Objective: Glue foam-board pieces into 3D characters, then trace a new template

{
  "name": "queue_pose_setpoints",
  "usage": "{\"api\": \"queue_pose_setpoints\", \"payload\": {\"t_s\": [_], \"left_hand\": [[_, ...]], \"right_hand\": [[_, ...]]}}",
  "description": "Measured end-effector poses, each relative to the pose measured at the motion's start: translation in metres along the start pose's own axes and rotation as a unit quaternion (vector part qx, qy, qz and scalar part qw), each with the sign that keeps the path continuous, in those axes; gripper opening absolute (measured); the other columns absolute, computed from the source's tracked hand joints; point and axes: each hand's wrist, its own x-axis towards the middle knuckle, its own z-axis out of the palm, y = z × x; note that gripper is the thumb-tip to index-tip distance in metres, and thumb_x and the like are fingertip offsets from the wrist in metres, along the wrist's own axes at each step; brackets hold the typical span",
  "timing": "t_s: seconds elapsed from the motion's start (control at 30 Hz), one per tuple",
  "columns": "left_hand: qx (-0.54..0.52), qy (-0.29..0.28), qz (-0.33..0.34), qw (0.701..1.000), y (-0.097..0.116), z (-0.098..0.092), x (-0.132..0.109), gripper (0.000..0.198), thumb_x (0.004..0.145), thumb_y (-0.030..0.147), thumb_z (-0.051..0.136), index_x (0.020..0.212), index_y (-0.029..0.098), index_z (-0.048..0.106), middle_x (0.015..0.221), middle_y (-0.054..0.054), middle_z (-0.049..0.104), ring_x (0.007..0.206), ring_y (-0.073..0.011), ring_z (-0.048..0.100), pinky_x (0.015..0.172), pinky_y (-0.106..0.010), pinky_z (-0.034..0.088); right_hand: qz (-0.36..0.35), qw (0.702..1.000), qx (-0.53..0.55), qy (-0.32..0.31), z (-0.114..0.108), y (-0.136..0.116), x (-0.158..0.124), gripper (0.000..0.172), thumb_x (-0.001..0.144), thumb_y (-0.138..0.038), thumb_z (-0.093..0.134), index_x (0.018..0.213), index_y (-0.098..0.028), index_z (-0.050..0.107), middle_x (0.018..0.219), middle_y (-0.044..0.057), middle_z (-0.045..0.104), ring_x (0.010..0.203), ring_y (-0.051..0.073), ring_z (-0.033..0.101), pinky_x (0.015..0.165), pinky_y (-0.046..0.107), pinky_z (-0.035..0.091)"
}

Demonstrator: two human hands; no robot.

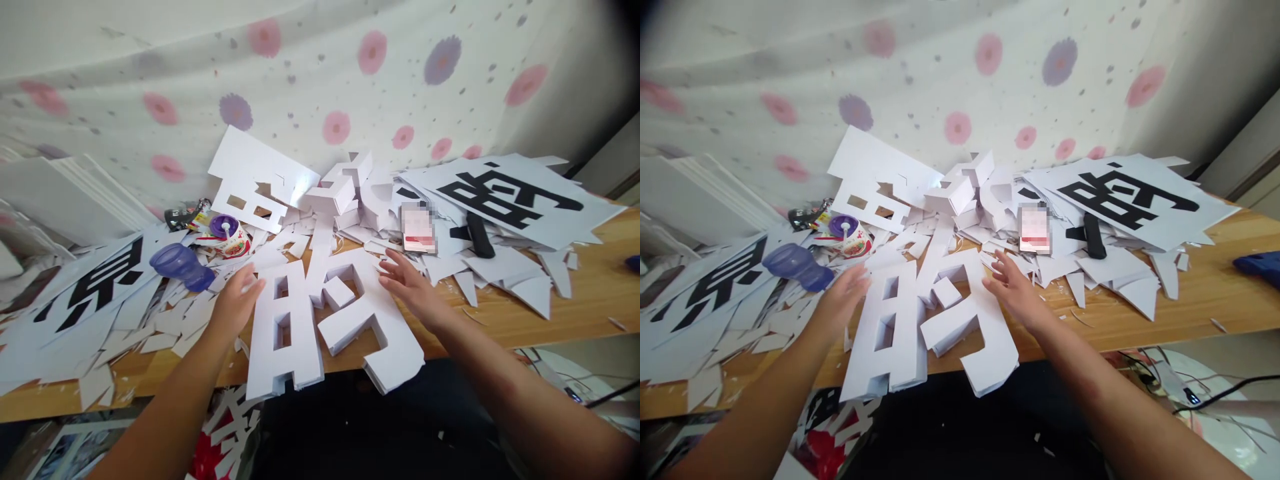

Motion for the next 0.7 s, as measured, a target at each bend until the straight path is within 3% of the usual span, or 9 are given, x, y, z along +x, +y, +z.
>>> {"api": "queue_pose_setpoints", "payload": {"t_s": [0.07,0.13,0.2,0.27,0.4,0.53,0.7], "left_hand": [[-0.021,-0.016,-0.053,0.998,-0.022,-0.009,-0.019,0.066,0.085,0.058,0.047,0.135,0.015,0.052,0.138,-0.014,0.057,0.129,-0.0311,0.053,0.108,-0.045,0.042],[-0.047,-0.062,-0.073,0.994,-0.033,-0.009,-0.038,0.063,0.084,0.062,0.049,0.127,0.018,0.059,0.134,-0.011,0.061,0.128,-0.0320,0.054,0.106,-0.044,0.045],[-0.078,-0.116,-0.088,0.986,-0.035,-0.003,-0.053,0.059,0.082,0.065,0.052,0.119,0.020,0.064,0.128,-0.010,0.066,0.121,-0.0332,0.059,0.102,-0.045,0.048],[-0.107,-0.135,-0.098,0.980,-0.030,0.002,-0.063,0.059,0.081,0.067,0.054,0.116,0.020,0.065,0.122,-0.009,0.069,0.114,-0.0341,0.063,0.097,-0.045,0.051],[-0.226,-0.076,-0.103,0.966,-0.016,0.002,-0.075,0.065,0.080,0.062,0.062,0.134,0.026,0.053,0.131,-0.005,0.064,0.118,-0.0315,0.061,0.094,-0.040,0.053],[-0.396,-0.026,-0.058,0.916,-0.004,-0.012,-0.073,0.081,0.077,0.052,0.073,0.147,0.036,0.035,0.142,-0.002,0.055,0.125,-0.0281,0.056,0.090,-0.032,0.056],[-0.514,0.030,0.031,0.857,0.006,-0.022,-0.043,0.093,0.057,0.030,0.089,0.139,0.037,0.046,0.128,-0.002,0.064,0.107,-0.0245,0.063,0.086,-0.033,0.057]], "right_hand": [[0.047,0.998,0.036,-0.011,0.000,0.005,-0.010,0.077,0.086,-0.046,0.062,0.152,-0.027,0.027,0.145,0.017,0.050,0.136,0.029,0.046,0.110,0.056,0.038],[0.074,0.994,0.080,-0.019,0.004,0.005,-0.018,0.074,0.086,-0.044,0.062,0.151,-0.028,0.029,0.146,0.015,0.051,0.134,0.031,0.049,0.108,0.056,0.041],[0.082,0.986,0.141,-0.029,0.010,0.000,-0.025,0.072,0.087,-0.043,0.060,0.151,-0.029,0.029,0.147,0.013,0.049,0.129,0.032,0.054,0.104,0.055,0.046],[0.071,0.979,0.189,-0.037,0.016,-0.007,-0.031,0.072,0.089,-0.042,0.057,0.152,-0.030,0.024,0.150,0.012,0.046,0.124,0.032,0.058,0.099,0.054,0.051],[-0.012,0.978,0.204,-0.051,0.018,-0.021,-0.039,0.077,0.090,-0.039,0.056,0.154,-0.033,0.015,0.157,0.009,0.035,0.133,0.030,0.050,0.102,0.054,0.049],[-0.139,0.964,0.223,-0.044,0.011,-0.041,-0.037,0.076,0.087,-0.033,0.066,0.150,-0.044,0.025,0.158,0.001,0.035,0.142,0.025,0.038,0.110,0.050,0.042],[-0.223,0.932,0.282,-0.044,0.016,-0.059,-0.010,0.069,0.083,-0.026,0.074,0.141,-0.047,0.042,0.152,-0.003,0.044,0.143,0.022,0.036,0.116,0.045,0.033]]}}
